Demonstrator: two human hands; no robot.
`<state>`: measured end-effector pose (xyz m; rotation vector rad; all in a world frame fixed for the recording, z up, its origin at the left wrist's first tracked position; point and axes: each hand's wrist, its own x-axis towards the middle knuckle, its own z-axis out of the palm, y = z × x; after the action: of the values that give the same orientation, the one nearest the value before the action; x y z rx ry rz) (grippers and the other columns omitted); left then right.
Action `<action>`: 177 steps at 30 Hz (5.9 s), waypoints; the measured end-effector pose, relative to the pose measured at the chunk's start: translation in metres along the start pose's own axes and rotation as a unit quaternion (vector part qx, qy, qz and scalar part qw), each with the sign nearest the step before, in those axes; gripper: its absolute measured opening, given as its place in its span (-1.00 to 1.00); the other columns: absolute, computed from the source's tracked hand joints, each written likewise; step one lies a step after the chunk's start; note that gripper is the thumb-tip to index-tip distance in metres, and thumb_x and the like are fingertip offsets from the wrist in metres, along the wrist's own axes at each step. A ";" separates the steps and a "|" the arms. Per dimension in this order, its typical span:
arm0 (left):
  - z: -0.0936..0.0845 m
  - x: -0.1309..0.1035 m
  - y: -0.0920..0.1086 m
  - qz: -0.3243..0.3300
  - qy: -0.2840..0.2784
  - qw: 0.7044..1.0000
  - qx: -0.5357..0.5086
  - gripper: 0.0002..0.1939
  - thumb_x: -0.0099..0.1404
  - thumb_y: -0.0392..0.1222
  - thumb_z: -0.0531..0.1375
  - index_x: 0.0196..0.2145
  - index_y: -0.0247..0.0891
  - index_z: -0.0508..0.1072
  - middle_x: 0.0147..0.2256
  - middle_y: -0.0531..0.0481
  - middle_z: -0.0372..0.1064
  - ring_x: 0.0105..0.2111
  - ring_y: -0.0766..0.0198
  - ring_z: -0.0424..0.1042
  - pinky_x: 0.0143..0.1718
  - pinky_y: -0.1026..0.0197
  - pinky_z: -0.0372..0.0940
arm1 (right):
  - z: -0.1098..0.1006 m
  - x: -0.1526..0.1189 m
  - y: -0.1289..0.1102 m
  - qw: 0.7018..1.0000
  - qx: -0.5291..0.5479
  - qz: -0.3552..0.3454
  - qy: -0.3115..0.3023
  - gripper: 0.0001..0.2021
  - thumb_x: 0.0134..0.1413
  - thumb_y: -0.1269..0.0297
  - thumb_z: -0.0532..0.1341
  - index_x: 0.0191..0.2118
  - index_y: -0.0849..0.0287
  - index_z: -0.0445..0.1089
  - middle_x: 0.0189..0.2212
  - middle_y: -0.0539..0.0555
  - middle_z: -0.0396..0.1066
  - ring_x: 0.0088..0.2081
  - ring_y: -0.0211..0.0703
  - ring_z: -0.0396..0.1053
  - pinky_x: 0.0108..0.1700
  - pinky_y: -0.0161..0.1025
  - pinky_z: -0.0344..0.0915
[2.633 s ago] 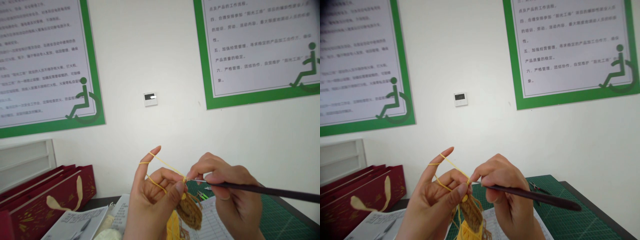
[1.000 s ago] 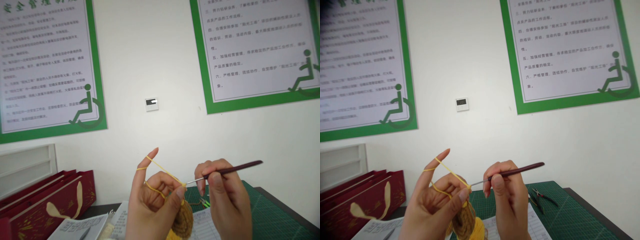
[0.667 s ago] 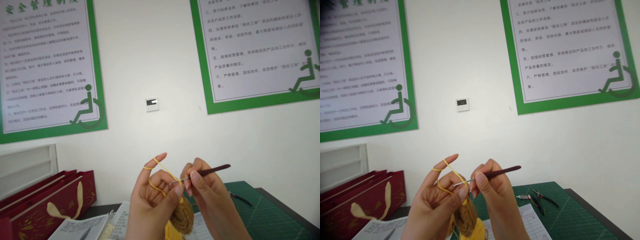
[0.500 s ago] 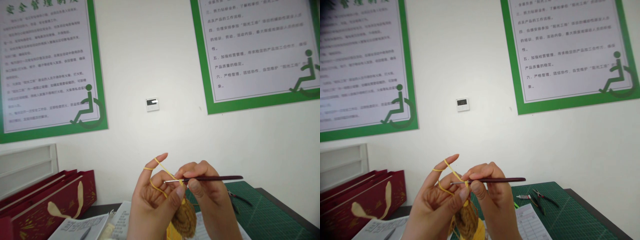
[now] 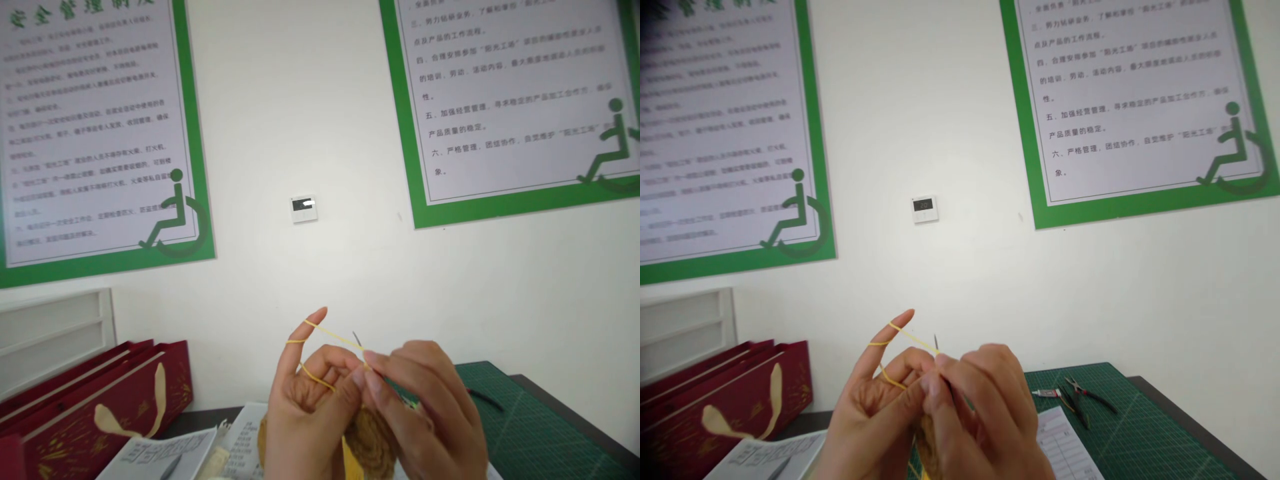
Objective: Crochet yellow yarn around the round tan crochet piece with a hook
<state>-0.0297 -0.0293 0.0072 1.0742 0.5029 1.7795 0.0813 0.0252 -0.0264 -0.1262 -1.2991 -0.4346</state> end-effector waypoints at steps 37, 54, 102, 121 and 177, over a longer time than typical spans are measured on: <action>-0.005 0.003 0.009 -0.018 -0.013 0.997 0.069 -0.34 0.05 -0.38 0.51 0.11 -0.25 0.48 -0.47 0.05 0.51 -0.48 0.39 0.37 -0.44 0.37 0.23 | 0.003 0.002 0.007 0.847 0.369 0.381 -0.031 -0.92 0.31 0.24 0.28 -0.22 0.06 0.51 -0.33 0.02 0.54 -0.29 -0.21 0.49 -0.24 -0.31 0.45; -0.012 0.008 0.009 -0.046 -0.027 0.995 0.083 -0.45 0.02 -0.37 0.53 0.00 -0.32 0.58 -0.51 0.03 0.53 -0.53 0.41 0.38 -0.42 0.38 0.23 | -0.013 0.015 0.020 0.856 0.392 0.329 -0.076 -0.86 0.40 0.15 0.20 -0.19 0.05 0.43 -0.37 -0.01 0.58 -0.33 -0.25 0.50 -0.24 -0.30 0.44; 0.002 0.000 0.003 0.048 0.041 0.991 0.114 -0.16 0.09 -0.33 0.48 0.27 -0.28 0.26 -0.51 0.06 0.54 -0.53 0.29 0.44 -0.45 0.29 0.32 | 0.001 0.008 0.005 0.999 0.019 -0.020 -0.030 -0.81 0.23 0.55 0.23 -0.14 0.13 0.46 -0.45 0.01 0.45 -0.45 -0.21 0.35 -0.40 -0.21 0.35; -0.007 0.007 -0.001 0.032 0.004 0.996 0.081 -0.42 0.06 -0.36 0.50 0.05 -0.26 0.53 -0.47 0.05 0.52 -0.41 0.25 0.51 -0.29 0.24 0.37 | 0.008 0.006 0.001 0.695 0.467 0.545 -0.046 -0.69 0.26 0.05 0.32 -0.38 0.12 0.30 -0.49 -0.08 0.36 -0.41 -0.29 0.28 -0.26 -0.32 0.25; -0.019 0.008 0.007 -0.078 -0.075 0.992 0.070 -0.47 -0.02 -0.26 0.58 -0.05 -0.17 0.66 -0.40 -0.02 0.55 -0.38 0.30 0.48 -0.30 0.28 0.30 | 0.001 0.001 0.007 0.819 0.402 0.407 -0.049 -0.92 0.35 0.17 0.25 -0.20 0.00 0.45 -0.31 -0.04 0.50 -0.22 -0.24 0.48 -0.13 -0.33 0.39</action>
<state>-0.0510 -0.0234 0.0058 1.2216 0.6094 1.5310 0.0828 0.0317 -0.0244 0.0190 -1.2999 0.8751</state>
